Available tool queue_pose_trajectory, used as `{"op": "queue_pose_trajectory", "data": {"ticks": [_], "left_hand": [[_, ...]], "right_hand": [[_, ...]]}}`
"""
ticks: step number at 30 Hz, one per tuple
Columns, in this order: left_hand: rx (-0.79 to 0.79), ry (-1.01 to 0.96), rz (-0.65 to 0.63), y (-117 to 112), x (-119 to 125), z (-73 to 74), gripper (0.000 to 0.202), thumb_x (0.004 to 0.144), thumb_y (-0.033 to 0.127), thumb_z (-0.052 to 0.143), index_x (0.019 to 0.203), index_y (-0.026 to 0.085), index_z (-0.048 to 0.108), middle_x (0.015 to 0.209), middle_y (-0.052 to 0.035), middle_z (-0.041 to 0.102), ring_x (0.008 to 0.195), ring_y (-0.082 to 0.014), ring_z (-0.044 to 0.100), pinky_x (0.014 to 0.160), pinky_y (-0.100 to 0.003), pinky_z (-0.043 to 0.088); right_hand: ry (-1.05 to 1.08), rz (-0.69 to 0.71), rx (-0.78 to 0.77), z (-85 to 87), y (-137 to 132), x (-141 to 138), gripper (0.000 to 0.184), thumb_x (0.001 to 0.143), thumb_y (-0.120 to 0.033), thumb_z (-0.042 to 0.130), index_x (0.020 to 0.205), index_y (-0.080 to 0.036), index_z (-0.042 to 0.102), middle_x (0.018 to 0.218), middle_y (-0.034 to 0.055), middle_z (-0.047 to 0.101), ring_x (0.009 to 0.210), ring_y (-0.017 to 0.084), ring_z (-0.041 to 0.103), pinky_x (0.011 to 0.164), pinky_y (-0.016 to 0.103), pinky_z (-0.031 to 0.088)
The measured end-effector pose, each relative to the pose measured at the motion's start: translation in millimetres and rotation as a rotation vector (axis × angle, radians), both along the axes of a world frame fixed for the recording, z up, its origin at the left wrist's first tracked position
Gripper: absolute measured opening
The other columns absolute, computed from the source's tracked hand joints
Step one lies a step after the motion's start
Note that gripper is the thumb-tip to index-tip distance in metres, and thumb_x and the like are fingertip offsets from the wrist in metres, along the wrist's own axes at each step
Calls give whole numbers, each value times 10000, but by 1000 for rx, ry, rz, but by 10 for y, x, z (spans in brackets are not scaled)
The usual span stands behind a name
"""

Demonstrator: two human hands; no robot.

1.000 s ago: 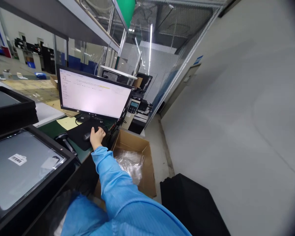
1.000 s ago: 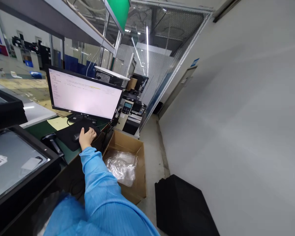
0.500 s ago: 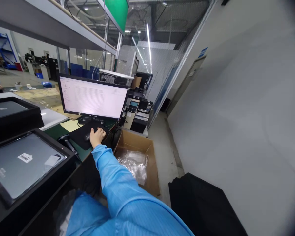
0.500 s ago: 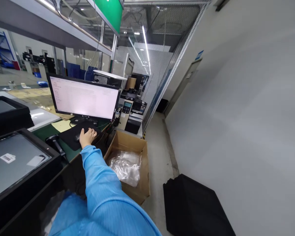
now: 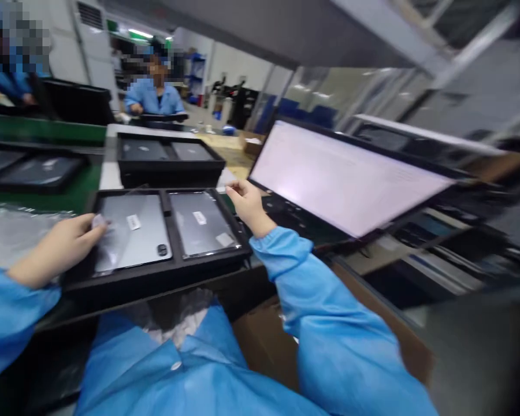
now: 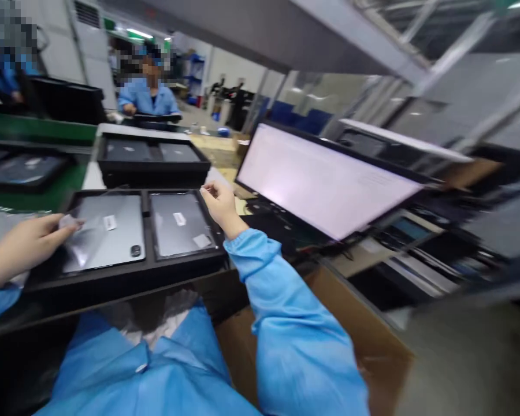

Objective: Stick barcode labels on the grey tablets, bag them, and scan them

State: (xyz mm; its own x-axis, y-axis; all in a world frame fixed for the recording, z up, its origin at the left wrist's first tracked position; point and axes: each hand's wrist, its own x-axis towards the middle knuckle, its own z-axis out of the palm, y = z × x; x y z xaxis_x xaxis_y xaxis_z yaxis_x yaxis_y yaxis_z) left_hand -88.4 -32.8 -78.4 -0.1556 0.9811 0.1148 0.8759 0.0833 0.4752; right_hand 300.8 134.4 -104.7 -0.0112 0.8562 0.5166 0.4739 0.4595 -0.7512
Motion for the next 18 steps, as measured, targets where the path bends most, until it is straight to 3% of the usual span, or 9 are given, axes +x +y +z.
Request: {"op": "queue_pose_trajectory", "data": {"ticks": [2,4,9,14,16,18], "left_hand": [[47,-102,42,-104,-3,-80,549,840,582,431,1039,166,729,1127,-99,771,1060,-324,690,997,-432,546],[133,-198,67,-158,41,-173,583,867,556,428,1155,153,737,1191,-105,761,1089,-307,696,1029,-405,539],[235,-301,39,-232,97,-336,523,923,549,468,1172,179,741,1229,-95,751,1087,-283,705,1068,-389,532],[261,-465,44,-257,124,-361,473,925,534,532,1196,192,713,1262,-80,738,1183,-300,686,1067,-435,555],[408,-663,174,-334,83,-350,507,961,522,441,1315,202,615,1406,-73,665,1278,-296,651,1008,-444,596],[456,-605,316,-473,-26,-340,549,1015,496,243,1440,246,484,1548,-41,553,1404,-288,565,982,-473,609]], "right_hand": [[-45,302,-201,128,-92,-489,167,892,-317,726,977,-180,681,850,33,733,756,173,717,746,301,574],[-114,468,-420,208,-255,-957,264,832,-335,832,968,-176,672,736,9,710,613,148,683,608,254,547],[-124,559,-732,145,-484,-1769,411,729,-327,948,948,-178,635,626,-3,685,499,120,626,470,201,490],[-67,500,-778,-12,-457,-1990,384,705,-191,927,924,-182,612,552,-37,646,473,122,595,431,194,434],[-40,488,-790,-45,-449,-1988,349,717,-96,870,909,-189,593,530,-56,633,466,120,581,443,197,430],[-14,506,-792,-77,-442,-1975,318,734,-16,789,880,-197,573,521,-67,629,471,115,580,471,196,439]]}}
